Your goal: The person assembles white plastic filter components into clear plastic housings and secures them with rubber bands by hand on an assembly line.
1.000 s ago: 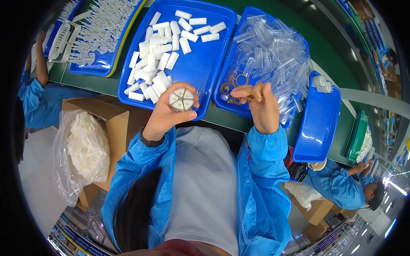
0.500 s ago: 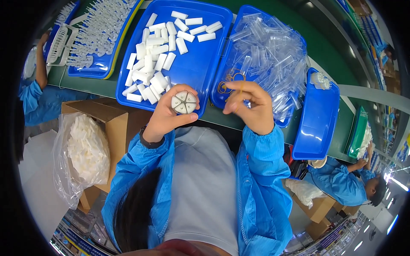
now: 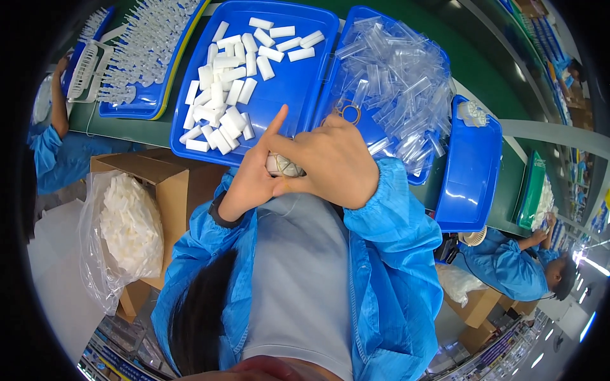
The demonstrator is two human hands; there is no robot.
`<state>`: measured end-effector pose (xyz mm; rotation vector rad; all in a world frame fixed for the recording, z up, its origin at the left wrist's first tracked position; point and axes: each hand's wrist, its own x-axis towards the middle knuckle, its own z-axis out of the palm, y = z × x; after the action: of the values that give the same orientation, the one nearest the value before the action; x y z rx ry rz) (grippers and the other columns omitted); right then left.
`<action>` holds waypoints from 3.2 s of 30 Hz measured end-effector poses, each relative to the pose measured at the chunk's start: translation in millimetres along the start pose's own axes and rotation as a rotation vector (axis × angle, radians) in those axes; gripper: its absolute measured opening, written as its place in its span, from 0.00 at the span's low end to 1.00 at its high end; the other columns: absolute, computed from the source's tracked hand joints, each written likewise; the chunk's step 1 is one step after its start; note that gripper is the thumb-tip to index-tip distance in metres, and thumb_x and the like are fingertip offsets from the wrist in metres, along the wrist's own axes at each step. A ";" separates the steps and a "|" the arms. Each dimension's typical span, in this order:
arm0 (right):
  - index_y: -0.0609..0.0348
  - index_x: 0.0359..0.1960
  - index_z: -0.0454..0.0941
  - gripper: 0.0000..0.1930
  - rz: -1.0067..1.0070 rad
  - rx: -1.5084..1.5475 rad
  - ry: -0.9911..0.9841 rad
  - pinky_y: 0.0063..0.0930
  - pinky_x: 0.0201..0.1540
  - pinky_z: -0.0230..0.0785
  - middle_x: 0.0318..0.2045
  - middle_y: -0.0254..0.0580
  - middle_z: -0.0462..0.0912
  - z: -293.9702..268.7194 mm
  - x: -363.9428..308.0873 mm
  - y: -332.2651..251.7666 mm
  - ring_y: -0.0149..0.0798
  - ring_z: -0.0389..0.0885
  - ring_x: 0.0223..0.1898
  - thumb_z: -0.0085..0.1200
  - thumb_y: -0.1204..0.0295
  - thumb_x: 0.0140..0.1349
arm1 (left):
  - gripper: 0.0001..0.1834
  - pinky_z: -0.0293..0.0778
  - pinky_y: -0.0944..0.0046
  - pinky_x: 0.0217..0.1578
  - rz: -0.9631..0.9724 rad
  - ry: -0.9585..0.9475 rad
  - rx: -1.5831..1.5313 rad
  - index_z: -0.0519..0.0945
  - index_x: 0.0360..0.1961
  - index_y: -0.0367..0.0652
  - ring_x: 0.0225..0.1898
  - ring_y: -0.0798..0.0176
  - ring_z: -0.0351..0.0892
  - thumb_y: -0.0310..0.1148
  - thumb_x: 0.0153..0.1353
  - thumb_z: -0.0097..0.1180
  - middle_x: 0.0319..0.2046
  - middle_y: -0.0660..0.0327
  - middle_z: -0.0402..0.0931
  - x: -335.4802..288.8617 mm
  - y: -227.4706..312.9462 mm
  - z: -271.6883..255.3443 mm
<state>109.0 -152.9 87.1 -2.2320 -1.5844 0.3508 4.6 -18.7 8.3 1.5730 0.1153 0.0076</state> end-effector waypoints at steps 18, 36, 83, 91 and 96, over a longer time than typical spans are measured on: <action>0.50 0.40 0.77 0.20 0.078 0.383 -0.142 0.31 0.23 0.63 0.20 0.36 0.78 -3.5 -2.0 31.5 0.38 0.75 0.21 0.68 0.60 0.46 | 0.50 0.73 0.66 0.42 0.169 -0.017 0.005 0.55 0.69 0.43 0.39 0.62 0.78 0.25 0.44 0.67 0.42 0.56 0.78 3.2 -7.1 -3.4; 0.64 0.52 0.72 0.16 -0.118 2.129 0.345 0.41 0.39 0.75 0.40 0.52 0.80 62.8 -43.8 31.7 0.41 0.80 0.27 0.41 0.73 0.65 | 0.40 0.69 0.75 0.28 0.019 -0.066 -0.767 0.64 0.61 0.36 0.29 0.72 0.72 0.43 0.52 0.68 0.30 0.63 0.74 0.1 6.1 -15.0; 0.55 0.51 0.76 0.35 -0.012 0.131 0.506 0.39 0.50 0.63 0.44 0.40 0.76 36.4 -15.0 12.6 0.45 0.72 0.49 0.71 0.68 0.33 | 0.30 0.75 0.65 0.45 -0.135 -0.048 -0.584 0.62 0.62 0.38 0.43 0.61 0.78 0.52 0.69 0.39 0.44 0.54 0.75 3.9 -5.2 -4.8; 0.53 0.54 0.74 0.40 0.001 0.013 0.481 0.39 0.51 0.62 0.46 0.39 0.74 36.9 -13.2 9.9 0.45 0.71 0.49 0.73 0.65 0.32 | 0.28 0.75 0.59 0.49 -0.166 -0.125 -0.773 0.60 0.63 0.35 0.48 0.55 0.78 0.45 0.71 0.37 0.49 0.47 0.74 6.9 -3.7 -10.4; 0.54 0.60 0.68 0.45 0.075 0.266 0.443 0.42 0.55 0.61 0.50 0.44 0.70 43.8 -21.0 9.0 0.49 0.69 0.51 0.74 0.62 0.35 | 0.31 0.73 0.52 0.53 -0.192 -0.290 -1.207 0.58 0.64 0.35 0.53 0.46 0.75 0.49 0.72 0.24 0.54 0.40 0.70 4.8 -14.4 -6.7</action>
<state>91.6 -168.3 43.5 -1.9939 -1.1527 0.0709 7.9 -11.6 -6.4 0.3433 0.0160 -0.2568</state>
